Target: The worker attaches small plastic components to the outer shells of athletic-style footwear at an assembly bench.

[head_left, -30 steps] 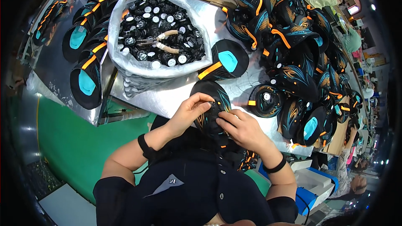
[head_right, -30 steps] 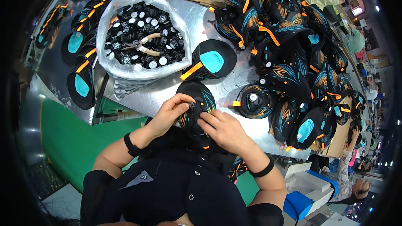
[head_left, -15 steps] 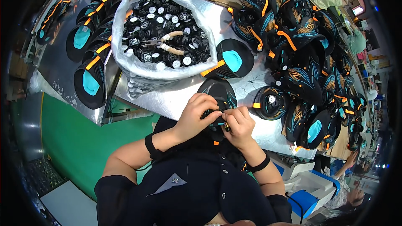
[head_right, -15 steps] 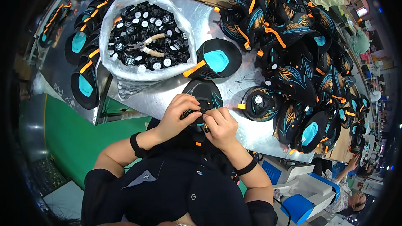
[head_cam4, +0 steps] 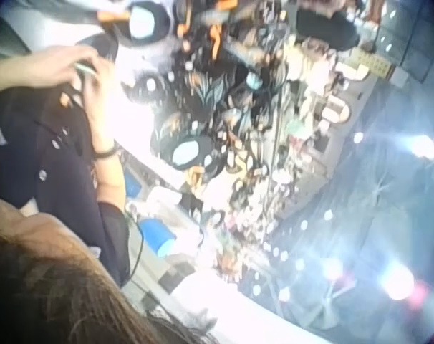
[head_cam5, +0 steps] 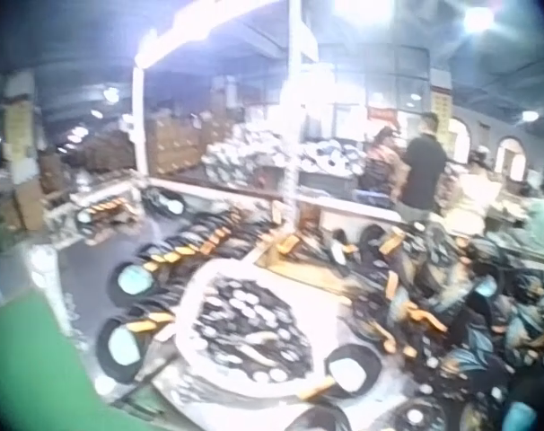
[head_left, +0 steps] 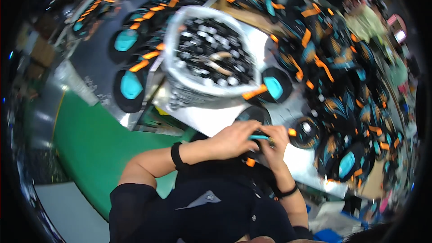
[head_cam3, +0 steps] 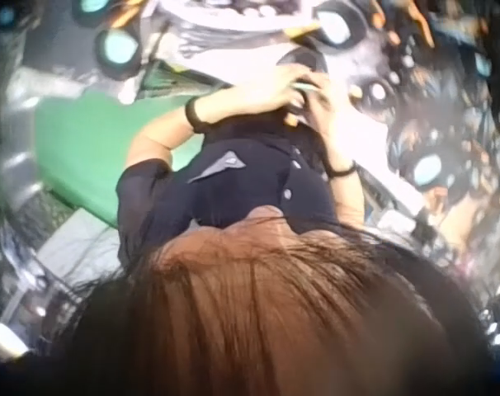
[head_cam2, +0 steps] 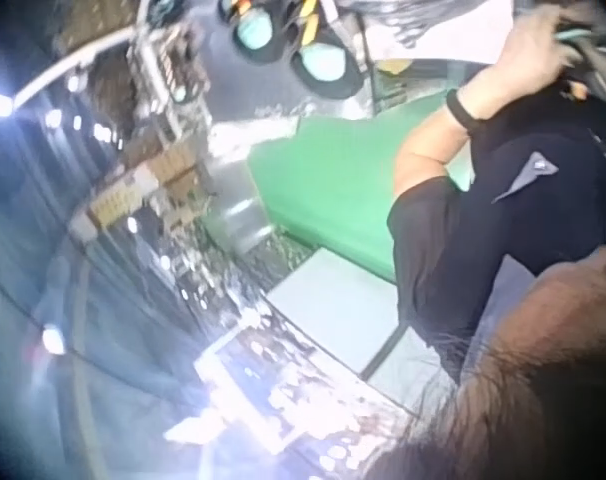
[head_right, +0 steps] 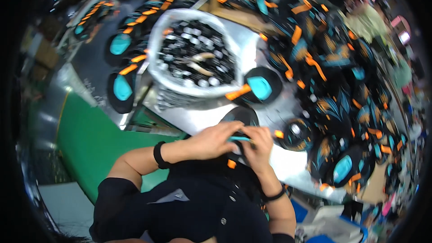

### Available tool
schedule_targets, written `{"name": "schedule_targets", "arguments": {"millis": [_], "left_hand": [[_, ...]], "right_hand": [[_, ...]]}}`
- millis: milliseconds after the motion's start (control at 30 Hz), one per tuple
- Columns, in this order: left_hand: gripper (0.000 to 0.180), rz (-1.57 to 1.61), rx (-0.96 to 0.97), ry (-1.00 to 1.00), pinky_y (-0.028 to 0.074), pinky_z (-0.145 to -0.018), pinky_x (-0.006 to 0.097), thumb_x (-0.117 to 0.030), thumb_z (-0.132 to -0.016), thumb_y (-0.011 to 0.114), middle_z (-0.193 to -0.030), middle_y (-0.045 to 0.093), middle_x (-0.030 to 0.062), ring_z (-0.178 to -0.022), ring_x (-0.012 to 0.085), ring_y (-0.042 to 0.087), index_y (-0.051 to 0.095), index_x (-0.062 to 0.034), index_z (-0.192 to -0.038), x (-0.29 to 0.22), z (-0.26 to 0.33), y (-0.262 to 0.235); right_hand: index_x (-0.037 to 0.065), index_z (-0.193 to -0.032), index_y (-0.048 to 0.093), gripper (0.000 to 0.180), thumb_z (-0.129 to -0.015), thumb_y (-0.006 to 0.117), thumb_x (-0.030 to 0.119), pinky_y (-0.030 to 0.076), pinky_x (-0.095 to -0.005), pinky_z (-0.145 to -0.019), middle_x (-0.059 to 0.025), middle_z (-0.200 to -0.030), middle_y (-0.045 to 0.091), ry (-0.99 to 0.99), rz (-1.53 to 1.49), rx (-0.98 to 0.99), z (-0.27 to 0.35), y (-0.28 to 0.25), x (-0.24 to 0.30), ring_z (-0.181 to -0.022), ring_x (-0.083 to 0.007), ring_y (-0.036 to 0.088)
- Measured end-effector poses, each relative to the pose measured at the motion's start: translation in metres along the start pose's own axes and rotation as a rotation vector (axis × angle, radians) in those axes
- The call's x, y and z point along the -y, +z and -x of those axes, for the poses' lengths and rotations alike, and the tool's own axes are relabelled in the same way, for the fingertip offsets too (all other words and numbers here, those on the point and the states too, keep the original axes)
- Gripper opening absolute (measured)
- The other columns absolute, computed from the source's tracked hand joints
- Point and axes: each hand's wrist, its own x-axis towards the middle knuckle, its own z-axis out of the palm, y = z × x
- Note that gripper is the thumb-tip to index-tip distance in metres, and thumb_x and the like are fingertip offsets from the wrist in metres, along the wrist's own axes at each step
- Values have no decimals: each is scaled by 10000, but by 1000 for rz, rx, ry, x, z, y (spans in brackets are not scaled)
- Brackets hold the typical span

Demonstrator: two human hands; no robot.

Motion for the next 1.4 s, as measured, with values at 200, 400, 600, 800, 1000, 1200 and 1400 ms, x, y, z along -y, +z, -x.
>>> {"name": "schedule_targets", "arguments": {"millis": [200,400,600,800,1000,1200,1400], "left_hand": [[519,-344,-426,326,507,-788,377,-26,-652,672,-1079,628,106,-938,267,628,595,-82,-1163,-36,37,-108],[385,-648,-755,-255,502,-776,334,144,-639,566,-901,655,110,-886,285,646,682,-55,-947,33,140,-298],[201,-838,-472,-783,480,-771,428,-78,-762,644,-881,627,145,-886,344,610,671,-71,-961,205,163,-401],[391,-691,-712,-604,445,-874,453,-43,-732,642,-1028,586,194,-1043,383,550,546,-53,-1111,291,99,-382],[503,-806,-779,-288,428,-942,434,6,-703,594,-1138,583,187,-1080,347,555,536,-13,-1202,174,127,-379],[399,-282,-61,134,501,-873,371,-44,-768,673,-1085,608,165,-1040,297,606,588,7,-1155,8,61,-162],[564,-156,-136,1,492,-805,410,-134,-759,724,-1155,488,188,-955,343,583,478,-54,-1260,-13,-8,-22]], "right_hand": [[-28,-1074,582,302,-785,661,11,487,-247,-798,-55,-984,621,620,-844,129,-60,-5,82,-871,-120,606],[9,-994,640,212,-788,690,14,464,-304,-699,-109,-883,646,38,185,59,-108,1,21,-786,-247,612],[8,-1086,632,362,-786,705,196,492,-325,-630,-128,-769,668,311,218,66,-126,20,-59,-636,-214,633],[-5,-1062,639,278,-815,703,105,466,-256,-630,-62,-748,655,601,45,111,-97,-4,-46,-665,-110,597],[56,-1169,567,309,-864,620,62,411,-217,-575,21,-892,588,940,-924,-340,-51,-48,4,-678,-63,519],[82,-1164,544,271,-893,552,61,414,-220,-569,-32,-1002,627,1051,-1384,-493,44,0,-6,-784,-89,557],[7,-1217,473,336,-899,566,60,409,-226,-574,-45,-848,562,1153,-921,-158,59,-25,-2,-694,-98,511]]}}
